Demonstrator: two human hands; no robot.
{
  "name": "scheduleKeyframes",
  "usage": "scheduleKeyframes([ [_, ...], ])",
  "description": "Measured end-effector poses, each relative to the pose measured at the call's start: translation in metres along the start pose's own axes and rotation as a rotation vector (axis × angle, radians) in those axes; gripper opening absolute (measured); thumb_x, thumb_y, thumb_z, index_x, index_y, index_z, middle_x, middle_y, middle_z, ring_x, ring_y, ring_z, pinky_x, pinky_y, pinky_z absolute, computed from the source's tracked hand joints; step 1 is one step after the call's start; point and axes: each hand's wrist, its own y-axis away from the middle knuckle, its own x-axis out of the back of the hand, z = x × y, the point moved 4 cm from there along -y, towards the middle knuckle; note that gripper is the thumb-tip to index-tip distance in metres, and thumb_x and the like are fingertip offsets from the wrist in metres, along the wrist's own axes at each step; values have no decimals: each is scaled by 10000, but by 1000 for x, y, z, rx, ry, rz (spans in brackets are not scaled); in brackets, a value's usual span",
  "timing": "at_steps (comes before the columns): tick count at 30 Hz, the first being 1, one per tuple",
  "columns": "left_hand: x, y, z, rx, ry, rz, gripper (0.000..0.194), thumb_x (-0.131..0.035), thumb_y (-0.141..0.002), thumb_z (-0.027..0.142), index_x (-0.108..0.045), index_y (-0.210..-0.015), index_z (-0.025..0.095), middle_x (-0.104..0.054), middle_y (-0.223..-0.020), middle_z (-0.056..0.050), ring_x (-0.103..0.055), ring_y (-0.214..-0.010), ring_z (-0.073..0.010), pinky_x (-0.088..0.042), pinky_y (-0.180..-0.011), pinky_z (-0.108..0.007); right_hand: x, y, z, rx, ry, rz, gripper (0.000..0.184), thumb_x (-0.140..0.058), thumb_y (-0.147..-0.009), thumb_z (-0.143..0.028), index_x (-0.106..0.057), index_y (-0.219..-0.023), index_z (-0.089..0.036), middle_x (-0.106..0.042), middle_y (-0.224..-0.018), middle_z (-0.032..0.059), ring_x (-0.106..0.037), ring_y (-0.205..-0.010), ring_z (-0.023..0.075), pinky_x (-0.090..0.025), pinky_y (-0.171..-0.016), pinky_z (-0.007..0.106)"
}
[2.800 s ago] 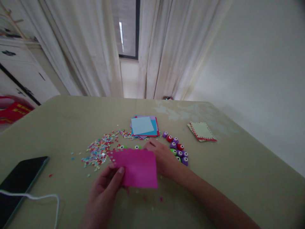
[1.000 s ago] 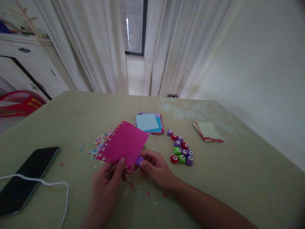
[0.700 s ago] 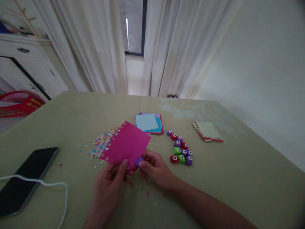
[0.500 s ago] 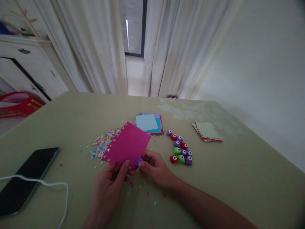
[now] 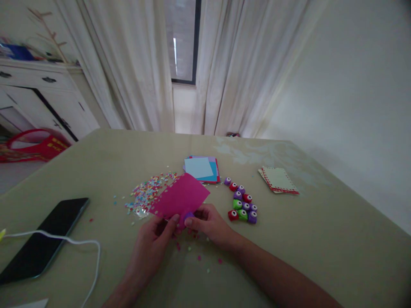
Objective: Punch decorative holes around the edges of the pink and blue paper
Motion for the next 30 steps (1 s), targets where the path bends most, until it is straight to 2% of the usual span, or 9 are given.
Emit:
scheduleKeyframes([
  [5,0,1,-2,-8,12,27,339,-771,-841,510,-777,-739,187,-738,-628,-24,-653,-574,-195,-489,-551,-255,7,-1,10,-50,40,14,464,-878,-745,-602,-762,-876,-172,-688,-742,-4,-530,-596,117,-418,-558,228],
  [9,-1,0,-5,19,0,-27,343,-758,-853,517,-797,-794,182,-776,-696,-48,-682,-621,-220,-517,-585,-281,9,-1,13,-51,46,15,468,-870,-754,-610,-752,-864,-171,-653,-691,-18,-498,-556,106,-395,-540,226],
  [15,-1,2,-3,16,-15,-20,344,-748,-857,516,-788,-766,186,-762,-671,-44,-669,-617,-212,-514,-578,-275,5,1,8,-48,34,30,473,-878,-745,-604,-761,-873,-165,-698,-761,8,-516,-607,117,-384,-572,236],
  [22,-1,1,-6,-20,3,-4,331,-746,-866,501,-778,-764,188,-734,-633,-17,-648,-586,-191,-498,-552,-258,3,0,8,-47,38,28,498,-869,-737,-633,-751,-859,-165,-697,-744,6,-507,-581,108,-386,-540,226],
  [27,-3,1,-15,2,16,-10,340,-735,-861,514,-801,-824,183,-794,-728,-40,-695,-636,-205,-544,-591,-269,4,0,12,-33,34,14,487,-849,-774,-627,-756,-868,-158,-713,-774,19,-525,-596,110,-394,-548,224],
  [30,-3,2,-14,7,22,2,331,-745,-846,512,-808,-817,188,-797,-715,-35,-707,-624,-204,-553,-585,-262,4,1,11,-30,22,12,478,-855,-772,-619,-758,-869,-161,-705,-761,13,-523,-600,111,-388,-552,224],
])
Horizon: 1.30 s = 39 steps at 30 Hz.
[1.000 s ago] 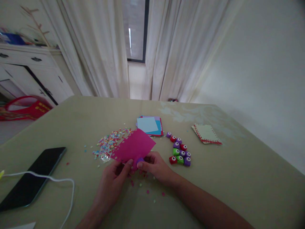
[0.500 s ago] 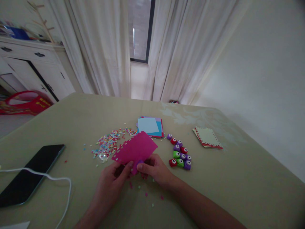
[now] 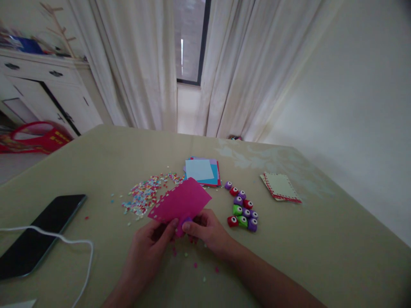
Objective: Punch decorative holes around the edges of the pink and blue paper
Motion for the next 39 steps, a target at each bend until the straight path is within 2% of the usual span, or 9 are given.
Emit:
scheduleKeyframes([
  [11,0,1,4,20,-1,4,329,-757,-825,519,-822,-825,197,-828,-752,-52,-757,-660,-230,-591,-618,-272,-3,1,-1,-14,-33,29,423,-868,-776,-561,-762,-868,-161,-709,-768,14,-531,-607,117,-388,-555,229],
  [18,-2,1,7,52,36,16,350,-780,-773,539,-810,-776,191,-799,-687,-53,-744,-645,-245,-584,-601,-289,-10,-1,-15,28,-69,23,364,-904,-743,-499,-762,-859,-184,-705,-798,-1,-600,-721,148,-471,-724,265],
  [23,3,-3,7,97,54,59,402,-790,-760,591,-770,-746,190,-789,-703,-58,-717,-658,-241,-559,-592,-289,-12,1,-12,-18,-53,-32,480,-940,-685,-486,-749,-1013,-193,-719,-914,14,-634,-826,176,-498,-826,306],
  [27,13,-5,12,97,37,173,476,-795,-713,667,-743,-693,195,-743,-626,-36,-664,-594,-209,-523,-561,-271,-1,6,-18,-42,193,90,500,-954,-664,-446,-676,-995,-195,-646,-829,-19,-581,-738,152,-461,-681,259],
  [30,17,-5,16,90,35,230,512,-782,-705,707,-726,-668,200,-713,-585,-22,-642,-562,-192,-512,-548,-261,14,9,-40,18,574,150,324,-845,-816,-395,-691,-1019,-195,-632,-794,-21,-557,-689,149,-426,-618,251],
  [31,17,-5,17,91,38,232,526,-779,-699,723,-722,-666,202,-713,-580,-23,-645,-560,-193,-517,-551,-262,20,9,-49,64,741,175,248,-802,-858,-331,-709,-1041,-191,-661,-833,-2,-583,-726,161,-446,-657,263],
  [34,16,-4,20,96,30,238,575,-768,-667,778,-694,-618,210,-697,-536,-26,-638,-526,-192,-522,-544,-268,34,7,-64,140,1158,218,186,-739,-892,-196,-745,-1073,-158,-716,-1058,84,-650,-967,227,-491,-884,340],
  [36,16,-4,21,88,14,230,591,-759,-667,794,-682,-591,213,-689,-518,-27,-632,-512,-187,-519,-539,-267,41,3,-63,116,1299,197,122,-680,-941,-177,-757,-1026,-137,-711,-1105,117,-650,-1040,246,-486,-952,362],
  [39,17,-3,22,75,9,218,593,-758,-676,798,-693,-594,214,-700,-520,-30,-645,-513,-192,-527,-542,-270,45,-2,-57,133,1345,203,166,-616,-997,-179,-750,-1089,-142,-704,-1148,118,-655,-1066,232,-491,-971,344],
])
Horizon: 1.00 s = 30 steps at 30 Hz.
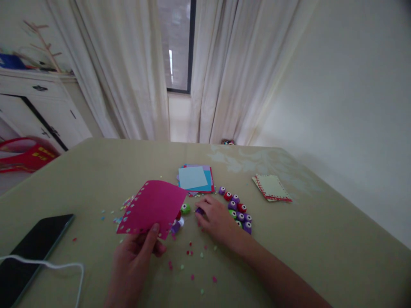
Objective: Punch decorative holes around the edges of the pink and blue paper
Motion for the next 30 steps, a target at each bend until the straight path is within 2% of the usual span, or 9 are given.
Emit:
scheduleKeyframes([
  [4,1,1,-5,-17,23,-18,546,-780,-712,755,-710,-636,218,-713,-534,-19,-665,-524,-195,-540,-553,-266,0,-1,5,-37,-30,63,209,-641,-1008,-249,-733,-1179,-173,-725,-1177,106,-661,-1101,242,-485,-1001,362],
  [7,0,2,-12,-20,43,-36,498,-794,-744,710,-726,-689,220,-727,-563,-12,-684,-550,-199,-553,-575,-262,-1,1,5,11,-48,2,330,-751,-933,-327,-711,-1230,-187,-709,-1256,112,-646,-1159,264,-483,-1018,377],
  [9,-1,3,-17,-10,55,-36,495,-796,-745,709,-729,-704,220,-731,-575,-10,-684,-556,-197,-556,-577,-259,-2,3,3,53,-34,-40,320,-764,-912,-323,-714,-1197,-188,-709,-1240,109,-642,-1155,265,-487,-1003,368],
  [15,-2,3,-22,-3,50,-21,513,-803,-725,727,-728,-693,220,-728,-569,-9,-674,-549,-184,-555,-575,-245,-6,5,-5,58,55,-44,189,-618,-999,-303,-733,-1033,-158,-719,-1047,93,-657,-998,229,-491,-910,332],
  [19,-2,4,-20,17,31,-65,532,-807,-712,739,-737,-694,212,-749,-594,-24,-694,-577,-190,-564,-587,-246,-2,2,-7,80,109,10,278,-533,-1071,-343,-743,-1060,-161,-689,-1097,97,-636,-1033,223,-485,-946,340],
  [22,-2,5,-20,28,69,-40,515,-833,-697,714,-755,-726,206,-754,-599,-22,-696,-570,-191,-566,-579,-248,12,-2,5,44,133,119,325,-536,-1080,-371,-692,-1288,-176,-678,-1236,120,-615,-1147,251,-463,-1039,373],
  [25,-5,7,-21,71,99,-70,509,-866,-662,693,-773,-754,201,-777,-643,-31,-708,-589,-203,-580,-583,-261,29,-5,29,-108,262,223,395,-571,-1050,-274,-603,-1433,-181,-631,-1404,157,-569,-1264,304,-427,-1104,426],
  [27,-8,8,-20,110,97,-119,504,-880,-652,677,-788,-771,196,-803,-698,-49,-729,-633,-217,-599,-614,-274,34,-6,45,-192,355,182,419,-617,-1009,-229,-608,-1425,-181,-634,-1424,165,-562,-1282,342,-429,-1093,467],
  [30,-9,10,-16,140,89,-126,529,-882,-627,687,-811,-779,186,-823,-745,-77,-745,-665,-238,-613,-636,-294,32,-8,57,-193,387,62,316,-626,-979,-160,-701,-1285,-176,-719,-1287,147,-615,-1204,338,-460,-1040,455],
])
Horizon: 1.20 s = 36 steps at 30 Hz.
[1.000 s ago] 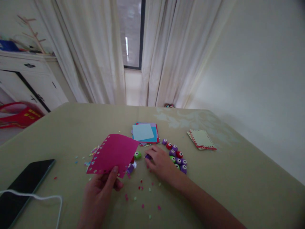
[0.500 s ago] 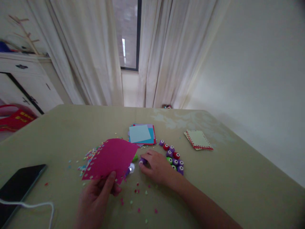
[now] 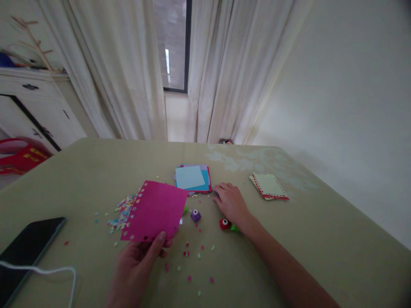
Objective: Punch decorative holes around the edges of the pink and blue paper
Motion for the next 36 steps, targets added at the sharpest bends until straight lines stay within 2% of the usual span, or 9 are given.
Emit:
scheduleKeyframes([
  [5,0,2,8,2,-20,43,575,-857,-586,744,-819,-719,185,-824,-721,-97,-742,-646,-255,-606,-624,-314,-4,-1,-2,83,-38,-53,449,-530,-946,-5,-682,-1332,-177,-728,-1264,142,-644,-1178,265,-464,-1043,370],
  [9,-3,2,7,-7,-24,32,586,-837,-601,764,-794,-651,181,-795,-650,-92,-722,-611,-237,-587,-607,-300,-4,-1,-2,126,-68,-69,394,-533,-905,28,-740,-1194,-142,-720,-1233,152,-653,-1159,250,-481,-1049,346],
  [12,-3,3,2,-18,-2,28,554,-851,-634,722,-793,-695,174,-788,-647,-76,-721,-606,-226,-585,-607,-291,3,1,-5,134,-90,-26,368,-570,-904,-15,-728,-1221,-115,-674,-1326,180,-623,-1236,264,-458,-1118,377],
  [14,-2,2,-2,-20,10,32,535,-853,-657,700,-790,-712,172,-790,-661,-74,-729,-617,-228,-594,-622,-296,12,5,-13,132,-194,62,378,-614,-891,-60,-725,-1244,-138,-655,-1379,172,-618,-1267,264,-451,-1144,404],
  [17,0,1,-4,-24,18,36,524,-851,-677,687,-788,-716,168,-792,-672,-83,-734,-628,-232,-602,-635,-304,22,16,-37,190,-621,168,322,-697,-862,-153,-758,-1175,-197,-727,-1288,116,-688,-1169,252,-511,-1085,424],
  [20,-1,1,-2,-38,27,33,527,-840,-692,692,-791,-719,168,-795,-669,-92,-729,-618,-226,-594,-619,-293,17,28,-64,198,-974,69,290,-746,-884,-276,-738,-1166,-208,-768,-1192,93,-725,-1061,245,-581,-954,402],
  [26,-2,2,10,-60,0,32,553,-819,-671,737,-797,-668,184,-789,-642,-89,-724,-601,-228,-591,-590,-282,8,39,-87,133,-1168,-47,335,-849,-855,-397,-711,-1087,-198,-787,-1018,61,-735,-927,221,-572,-863,352],
  [30,-4,4,14,-85,-2,19,541,-823,-664,734,-809,-657,194,-789,-634,-87,-726,-586,-234,-596,-572,-285,10,40,-87,119,-1161,-27,413,-918,-775,-430,-706,-1043,-197,-777,-958,43,-710,-850,200,-554,-807,329],
  [36,-4,6,15,-91,-4,26,500,-841,-666,699,-827,-696,201,-801,-650,-83,-745,-595,-244,-617,-580,-292,11,40,-89,108,-1159,-39,442,-933,-744,-466,-683,-994,-200,-746,-905,27,-669,-805,187,-521,-766,317],
])
